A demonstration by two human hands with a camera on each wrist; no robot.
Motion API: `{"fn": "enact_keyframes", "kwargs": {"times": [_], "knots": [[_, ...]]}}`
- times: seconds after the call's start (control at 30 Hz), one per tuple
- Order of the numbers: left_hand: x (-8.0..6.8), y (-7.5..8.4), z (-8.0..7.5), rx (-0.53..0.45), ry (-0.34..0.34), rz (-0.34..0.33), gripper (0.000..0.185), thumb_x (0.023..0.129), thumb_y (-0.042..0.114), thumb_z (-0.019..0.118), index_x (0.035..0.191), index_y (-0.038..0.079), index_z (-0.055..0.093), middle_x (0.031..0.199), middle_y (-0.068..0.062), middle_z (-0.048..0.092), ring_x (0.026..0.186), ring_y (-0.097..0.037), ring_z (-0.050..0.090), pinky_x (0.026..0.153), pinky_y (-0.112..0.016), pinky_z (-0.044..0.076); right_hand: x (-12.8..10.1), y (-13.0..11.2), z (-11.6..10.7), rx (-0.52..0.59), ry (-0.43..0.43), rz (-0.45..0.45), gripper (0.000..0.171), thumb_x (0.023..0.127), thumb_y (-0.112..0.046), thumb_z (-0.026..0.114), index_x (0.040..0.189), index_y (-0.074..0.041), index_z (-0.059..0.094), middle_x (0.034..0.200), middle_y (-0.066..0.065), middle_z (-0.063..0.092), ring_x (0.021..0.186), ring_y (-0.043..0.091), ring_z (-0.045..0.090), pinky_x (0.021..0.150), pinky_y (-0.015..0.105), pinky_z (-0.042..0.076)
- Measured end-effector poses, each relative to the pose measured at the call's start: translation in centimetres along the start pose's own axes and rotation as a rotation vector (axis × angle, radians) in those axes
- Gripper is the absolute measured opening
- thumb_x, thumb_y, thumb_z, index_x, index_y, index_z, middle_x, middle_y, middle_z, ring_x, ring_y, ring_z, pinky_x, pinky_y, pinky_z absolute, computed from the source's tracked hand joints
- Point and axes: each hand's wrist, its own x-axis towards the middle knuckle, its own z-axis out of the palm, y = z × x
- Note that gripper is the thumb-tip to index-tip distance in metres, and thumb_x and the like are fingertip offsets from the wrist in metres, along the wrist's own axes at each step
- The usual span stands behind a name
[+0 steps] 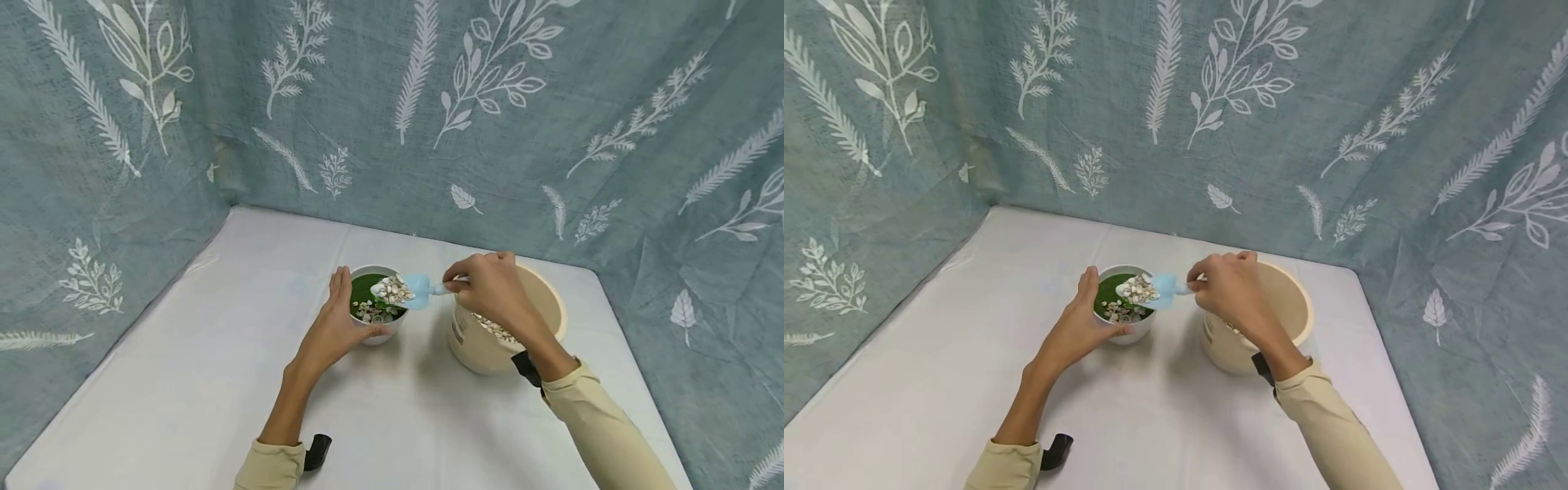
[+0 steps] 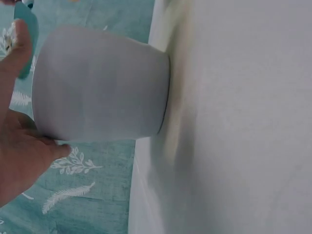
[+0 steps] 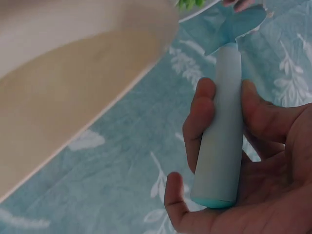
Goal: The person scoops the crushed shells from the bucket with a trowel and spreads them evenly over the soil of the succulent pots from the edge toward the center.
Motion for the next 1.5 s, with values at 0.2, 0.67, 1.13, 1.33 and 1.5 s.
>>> {"fn": "enact_keyframes", "kwargs": {"times": [0.2, 0.67, 1.13, 1.33, 1.5], "knots": [[0.1, -0.4, -0.1, -0.032, 0.065, -0.020, 0.139, 0.076, 0.053, 0.091, 0.169, 0.017, -0.006, 0.176, -0.015, 0.016, 0.157, -0.046, 0.032, 0.118, -0.064, 0.042, 2.1, -1.6, 2.0, -0.047, -0.070, -0.042, 0.014, 0.093, -0.011, 0.074, 0.094, -0.018, 0.086, 0.087, 0.000, 0.081, 0.075, 0.017, 0.066, 0.095, 0.054, 0.037], [0.0, -0.5, -0.2, -0.047, 0.108, 0.003, 0.137, 0.074, 0.051, 0.093, 0.170, 0.014, 0.004, 0.173, -0.017, 0.028, 0.152, -0.041, 0.044, 0.115, -0.059, 0.047, 3.5, -4.6, 3.4, -0.320, -0.028, -0.239, 0.026, 0.088, -0.004, 0.074, 0.069, -0.022, 0.074, 0.055, -0.005, 0.062, 0.055, 0.013, 0.048, 0.084, 0.045, 0.037], [0.0, -0.4, -0.1, -0.033, 0.117, -0.013, 0.137, 0.072, 0.053, 0.093, 0.170, 0.013, 0.005, 0.170, -0.018, 0.034, 0.147, -0.042, 0.050, 0.111, -0.059, 0.050, 3.5, -4.4, 3.9, -0.496, 0.177, -0.343, 0.009, 0.090, -0.006, 0.079, 0.085, -0.014, 0.080, 0.074, 0.007, 0.072, 0.070, 0.025, 0.066, 0.076, 0.041, 0.051], [0.0, -0.4, -0.1, -0.028, 0.094, -0.029, 0.138, 0.074, 0.058, 0.091, 0.170, 0.015, 0.003, 0.172, -0.017, 0.029, 0.149, -0.042, 0.047, 0.111, -0.059, 0.050, 3.2, -3.9, 4.2, -0.589, 0.328, -0.391, 0.028, 0.090, 0.005, 0.073, 0.070, -0.014, 0.069, 0.067, 0.006, 0.065, 0.064, 0.023, 0.061, 0.068, 0.036, 0.046], [-0.2, -0.5, -0.3, -0.021, 0.092, -0.017, 0.137, 0.074, 0.056, 0.092, 0.170, 0.015, 0.003, 0.175, -0.015, 0.022, 0.155, -0.042, 0.038, 0.116, -0.061, 0.046, 2.8, -3.7, 3.9, -0.584, 0.369, -0.366, 0.024, 0.088, 0.002, 0.076, 0.071, -0.013, 0.068, 0.065, 0.006, 0.062, 0.063, 0.023, 0.058, 0.067, 0.035, 0.043]]}}
